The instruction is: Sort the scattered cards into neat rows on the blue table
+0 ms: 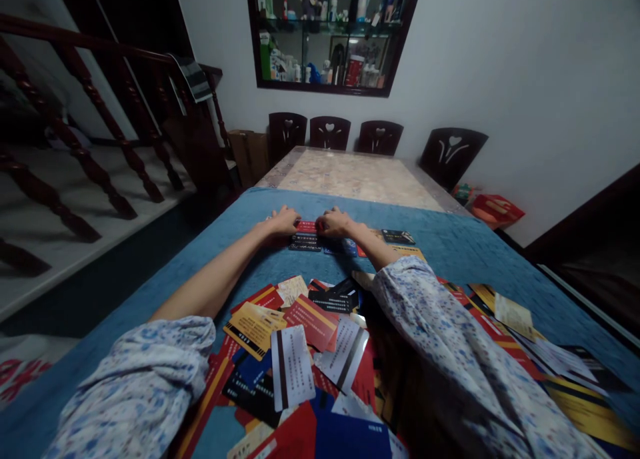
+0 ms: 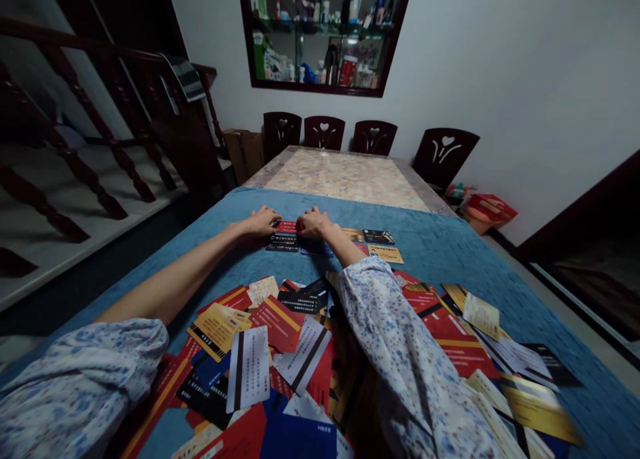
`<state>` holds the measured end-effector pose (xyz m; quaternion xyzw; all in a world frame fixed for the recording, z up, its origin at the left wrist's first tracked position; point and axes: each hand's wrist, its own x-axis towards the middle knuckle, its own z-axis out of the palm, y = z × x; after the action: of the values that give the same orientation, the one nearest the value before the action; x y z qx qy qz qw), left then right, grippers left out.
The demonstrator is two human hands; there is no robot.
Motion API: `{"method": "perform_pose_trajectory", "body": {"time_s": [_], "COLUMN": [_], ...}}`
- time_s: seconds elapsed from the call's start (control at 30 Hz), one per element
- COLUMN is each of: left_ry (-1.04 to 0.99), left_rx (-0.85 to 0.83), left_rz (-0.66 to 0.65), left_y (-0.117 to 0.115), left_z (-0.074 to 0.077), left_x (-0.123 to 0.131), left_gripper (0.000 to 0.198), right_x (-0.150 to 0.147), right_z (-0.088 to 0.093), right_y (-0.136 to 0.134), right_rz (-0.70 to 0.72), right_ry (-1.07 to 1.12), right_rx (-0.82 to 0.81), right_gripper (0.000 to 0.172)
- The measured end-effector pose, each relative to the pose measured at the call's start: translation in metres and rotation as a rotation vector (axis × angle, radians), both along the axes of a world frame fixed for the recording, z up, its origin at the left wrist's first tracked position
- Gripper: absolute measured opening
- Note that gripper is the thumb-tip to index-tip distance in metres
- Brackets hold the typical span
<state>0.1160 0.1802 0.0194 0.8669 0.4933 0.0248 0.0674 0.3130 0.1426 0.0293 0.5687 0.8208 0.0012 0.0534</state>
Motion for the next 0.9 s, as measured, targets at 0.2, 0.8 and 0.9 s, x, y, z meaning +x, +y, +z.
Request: {"method": "perform_pose_trajectory", "body": {"time_s": [0.2,0.8,0.9], "left_ry": [0.066,-0.114,-0.135], "left_rx": [0.066,0.073,0.061], "left_rz": [0.000,-0.050,-0.061], "left_y": [-0.019,-0.103,-0.119], "left_z": [0.006,0.001,-0.001], "left_x": [-0.010,-0.051,-0.053], "left_gripper": [0.050,0.042,0.042], "right_x": [0.000,-0.004,-0.004], "right_z": [0.006,0.013,0.013], "right_y": [-0.006,-0.068,-0.079], "right_rz": [0.002,0.154,0.172], "right_ry": [0.026,0.105,0.116], "right_rx": [0.037,0.126,0.127], "right_gripper": [0.051,0.040,0.040]}}
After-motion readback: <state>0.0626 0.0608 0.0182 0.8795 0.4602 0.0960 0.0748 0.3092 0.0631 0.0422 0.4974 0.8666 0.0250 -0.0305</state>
